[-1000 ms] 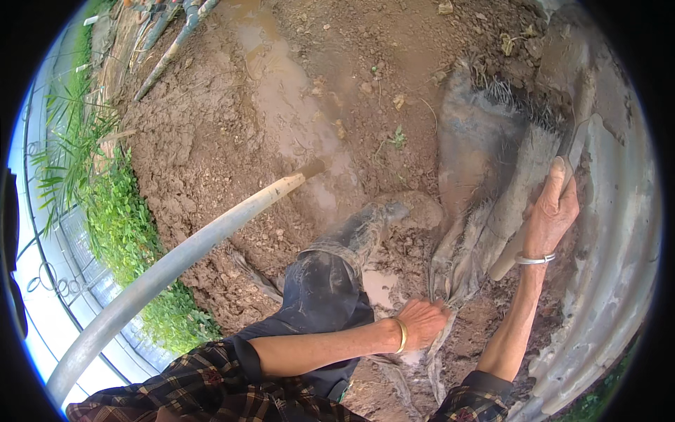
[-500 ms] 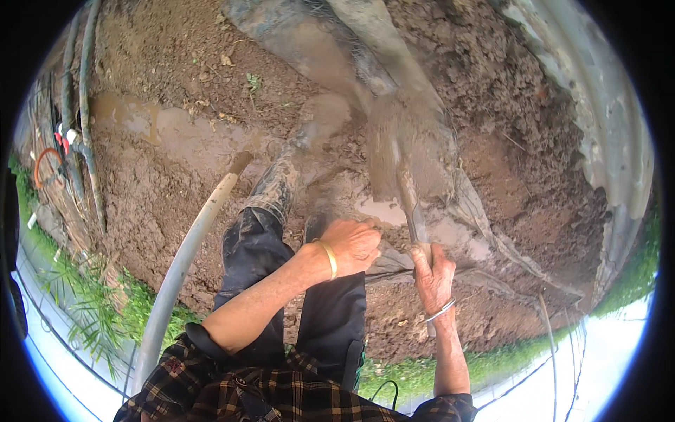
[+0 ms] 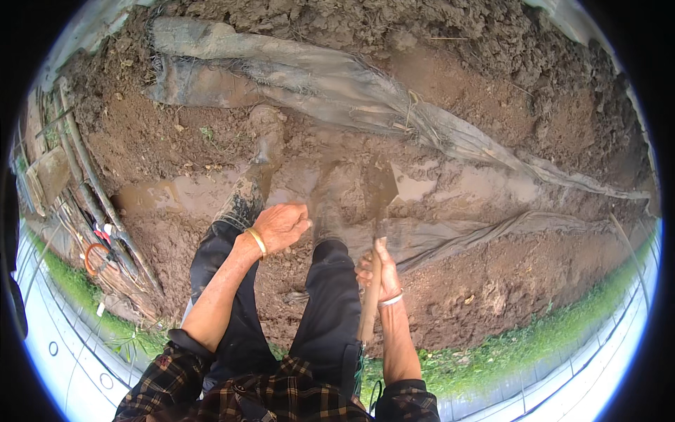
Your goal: The person repeatedly strikes and scrapes wet soil with a hoe, breaking up clumps and leveling the surface. The work is performed in a muddy outdoor area with a plastic sheet and vegetation nearby.
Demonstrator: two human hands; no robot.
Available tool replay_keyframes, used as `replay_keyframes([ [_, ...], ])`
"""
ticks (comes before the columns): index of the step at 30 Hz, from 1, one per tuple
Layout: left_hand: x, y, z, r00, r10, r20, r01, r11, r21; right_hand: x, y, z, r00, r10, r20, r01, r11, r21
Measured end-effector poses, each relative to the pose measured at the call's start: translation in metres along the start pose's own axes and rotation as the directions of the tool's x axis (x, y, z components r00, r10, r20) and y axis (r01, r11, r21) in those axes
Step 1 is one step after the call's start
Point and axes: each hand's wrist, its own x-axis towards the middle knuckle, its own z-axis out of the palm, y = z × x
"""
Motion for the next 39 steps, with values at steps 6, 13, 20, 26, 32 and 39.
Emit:
replay_keyframes([
  [6,0.003,-0.011,0.006,0.998,-0.029,-0.057,0.034,0.995,0.09,0.055,0.051,0.01,0.984,0.128,-0.123,-0.106,0.98,0.167],
  [13,-0.022,-0.02,0.009,0.985,-0.107,-0.132,0.114,0.993,0.043,0.094,0.088,0.035,0.954,0.297,0.031,-0.285,0.872,0.399],
  [20,-0.047,-0.014,0.013,0.93,-0.34,-0.142,0.215,0.814,-0.539,0.112,0.089,0.071,0.933,0.298,0.201,-0.353,0.864,0.358],
  [26,-0.061,0.005,0.038,0.885,-0.412,-0.218,0.196,0.753,-0.628,0.086,0.1,0.076,0.994,0.07,0.081,-0.085,0.974,0.208],
  [32,-0.092,0.026,0.061,0.887,-0.419,-0.196,0.302,0.844,-0.443,0.102,0.102,0.066,0.999,0.015,-0.042,-0.004,0.969,0.245],
  [39,-0.113,0.051,0.057,0.849,-0.361,0.385,0.497,0.299,-0.815,0.082,0.109,0.065,0.953,-0.143,-0.266,0.183,0.974,0.133],
])
